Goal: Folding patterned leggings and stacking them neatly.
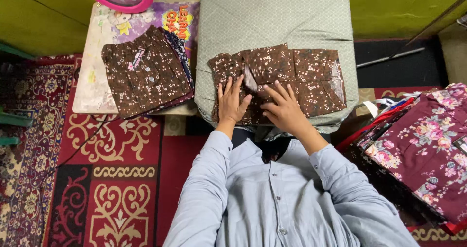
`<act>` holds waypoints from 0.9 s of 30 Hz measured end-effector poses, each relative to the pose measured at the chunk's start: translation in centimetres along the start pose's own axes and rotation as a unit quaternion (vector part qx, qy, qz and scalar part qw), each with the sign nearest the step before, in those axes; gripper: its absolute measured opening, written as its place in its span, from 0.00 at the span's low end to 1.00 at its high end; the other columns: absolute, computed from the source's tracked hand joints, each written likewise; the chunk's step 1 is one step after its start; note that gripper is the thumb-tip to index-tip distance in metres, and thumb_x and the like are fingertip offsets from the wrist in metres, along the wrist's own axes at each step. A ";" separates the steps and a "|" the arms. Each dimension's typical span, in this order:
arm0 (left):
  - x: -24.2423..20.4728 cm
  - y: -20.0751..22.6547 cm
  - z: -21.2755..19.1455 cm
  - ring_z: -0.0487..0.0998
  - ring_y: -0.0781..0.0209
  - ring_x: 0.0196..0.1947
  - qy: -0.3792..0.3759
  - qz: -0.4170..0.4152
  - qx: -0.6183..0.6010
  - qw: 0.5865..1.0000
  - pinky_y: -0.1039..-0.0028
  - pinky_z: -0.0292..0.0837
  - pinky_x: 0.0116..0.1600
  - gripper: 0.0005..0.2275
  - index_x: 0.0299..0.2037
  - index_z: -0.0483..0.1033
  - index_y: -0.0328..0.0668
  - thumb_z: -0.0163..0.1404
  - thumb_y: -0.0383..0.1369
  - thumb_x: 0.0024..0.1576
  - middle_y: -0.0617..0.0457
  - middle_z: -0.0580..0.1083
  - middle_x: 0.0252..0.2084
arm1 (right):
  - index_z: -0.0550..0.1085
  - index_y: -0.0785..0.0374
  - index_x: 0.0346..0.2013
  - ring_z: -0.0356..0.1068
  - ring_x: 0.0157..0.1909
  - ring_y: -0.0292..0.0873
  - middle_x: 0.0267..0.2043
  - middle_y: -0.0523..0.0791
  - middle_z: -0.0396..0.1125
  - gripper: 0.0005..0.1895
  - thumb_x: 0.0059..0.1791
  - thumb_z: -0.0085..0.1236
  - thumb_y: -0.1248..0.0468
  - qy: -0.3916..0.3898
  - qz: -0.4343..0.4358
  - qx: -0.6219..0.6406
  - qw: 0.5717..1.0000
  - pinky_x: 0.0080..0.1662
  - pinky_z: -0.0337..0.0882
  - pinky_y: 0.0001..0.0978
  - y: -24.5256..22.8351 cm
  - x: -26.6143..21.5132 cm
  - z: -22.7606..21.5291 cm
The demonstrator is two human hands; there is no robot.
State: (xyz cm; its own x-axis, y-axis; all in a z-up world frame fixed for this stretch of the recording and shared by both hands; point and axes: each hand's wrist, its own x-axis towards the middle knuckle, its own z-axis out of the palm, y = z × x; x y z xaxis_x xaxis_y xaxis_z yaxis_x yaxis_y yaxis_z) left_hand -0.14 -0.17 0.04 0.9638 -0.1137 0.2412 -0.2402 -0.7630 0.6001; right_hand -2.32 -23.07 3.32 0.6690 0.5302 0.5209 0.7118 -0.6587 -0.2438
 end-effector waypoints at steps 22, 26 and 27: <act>0.3 1.9 -1.5 0.51 0.43 0.77 -0.061 0.015 0.140 0.988 0.38 0.35 0.74 0.42 0.70 0.63 0.63 0.52 0.65 0.43 0.49 0.61 0.73 | 0.55 0.53 0.77 0.41 0.81 0.53 0.81 0.48 0.44 0.45 0.53 0.40 0.31 -0.147 0.241 -0.100 0.954 0.72 0.36 0.71 3.4 -3.6 3.1; -0.1 2.0 -1.4 0.50 0.43 0.77 -0.069 0.011 0.136 0.988 0.38 0.34 0.74 0.42 0.70 0.62 0.62 0.52 0.65 0.44 0.49 0.61 0.74 | 0.55 0.53 0.77 0.39 0.81 0.53 0.82 0.48 0.43 0.45 0.53 0.39 0.31 -0.153 0.247 -0.095 0.952 0.71 0.36 0.72 3.2 -3.9 2.9; 0.0 2.0 -1.3 0.51 0.43 0.77 -0.062 0.017 0.138 0.988 0.38 0.35 0.74 0.42 0.70 0.63 0.62 0.52 0.65 0.44 0.49 0.61 0.73 | 0.54 0.53 0.77 0.39 0.81 0.53 0.82 0.48 0.43 0.46 0.52 0.39 0.31 -0.159 0.248 -0.093 0.951 0.71 0.37 0.73 3.3 -3.7 2.8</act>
State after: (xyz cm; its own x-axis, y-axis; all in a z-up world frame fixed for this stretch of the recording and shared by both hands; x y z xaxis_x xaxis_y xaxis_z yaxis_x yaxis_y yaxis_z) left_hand -0.79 -0.80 2.23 0.9669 -0.2057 0.1512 -0.2475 -0.9004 0.3577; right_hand -1.88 -25.69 -1.71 0.9647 0.2439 0.0989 0.2607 -0.9373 -0.2312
